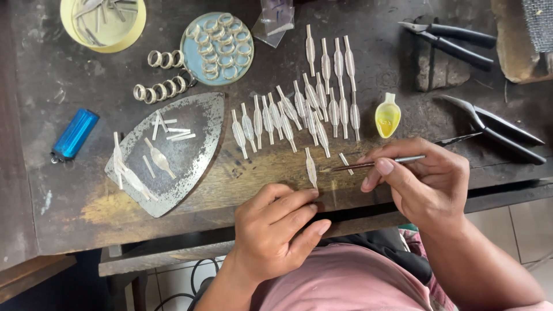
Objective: Applying adhesive to small, leaf-shaped silver jewelry components using a fine-tipped applicator tool.
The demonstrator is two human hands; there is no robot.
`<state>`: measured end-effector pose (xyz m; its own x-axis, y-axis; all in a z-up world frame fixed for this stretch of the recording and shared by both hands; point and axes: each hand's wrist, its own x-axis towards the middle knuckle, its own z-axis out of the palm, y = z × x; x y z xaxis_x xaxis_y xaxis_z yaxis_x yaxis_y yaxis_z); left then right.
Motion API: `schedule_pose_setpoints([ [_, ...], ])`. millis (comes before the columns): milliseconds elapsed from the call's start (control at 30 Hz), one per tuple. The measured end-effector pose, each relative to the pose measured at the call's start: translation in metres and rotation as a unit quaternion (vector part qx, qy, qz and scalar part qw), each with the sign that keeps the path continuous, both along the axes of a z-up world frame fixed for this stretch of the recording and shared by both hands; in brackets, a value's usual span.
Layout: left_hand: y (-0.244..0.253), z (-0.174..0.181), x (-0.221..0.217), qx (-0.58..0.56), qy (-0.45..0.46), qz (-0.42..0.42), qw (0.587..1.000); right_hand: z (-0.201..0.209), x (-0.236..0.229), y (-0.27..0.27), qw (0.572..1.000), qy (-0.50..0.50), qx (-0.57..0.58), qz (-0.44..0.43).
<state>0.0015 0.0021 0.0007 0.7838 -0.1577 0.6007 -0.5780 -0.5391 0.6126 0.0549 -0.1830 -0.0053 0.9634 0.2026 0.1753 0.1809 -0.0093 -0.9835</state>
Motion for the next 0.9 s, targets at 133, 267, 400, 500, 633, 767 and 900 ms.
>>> schedule_pose_setpoints([
  [133,-0.001,-0.001,-0.001,-0.058,0.006,0.010,0.998,0.009,-0.010,-0.004,0.976,-0.180,-0.125,-0.017],
  [267,-0.003,-0.006,0.000,-0.049,0.026,0.008,0.998,0.021,-0.008,-0.018,0.941,-0.264,-0.211,-0.008],
  [400,-0.005,-0.008,0.000,-0.032,0.019,0.024,0.999,0.019,0.014,-0.040,0.893,-0.291,-0.338,-0.064],
  [500,-0.007,-0.008,0.002,-0.030,0.025,0.035,0.999,0.018,0.030,-0.052,0.848,-0.318,-0.421,-0.055],
  [633,-0.007,-0.009,0.002,-0.026,0.024,0.034,0.999,0.018,0.039,-0.056,0.778,-0.351,-0.519,-0.038],
  [767,-0.006,-0.006,0.002,-0.017,0.037,0.043,0.998,0.027,0.026,-0.066,0.751,-0.348,-0.562,-0.021],
  [900,-0.004,-0.007,0.003,-0.016,0.025,0.013,0.999,0.024,0.018,-0.072,0.697,-0.318,-0.640,0.057],
])
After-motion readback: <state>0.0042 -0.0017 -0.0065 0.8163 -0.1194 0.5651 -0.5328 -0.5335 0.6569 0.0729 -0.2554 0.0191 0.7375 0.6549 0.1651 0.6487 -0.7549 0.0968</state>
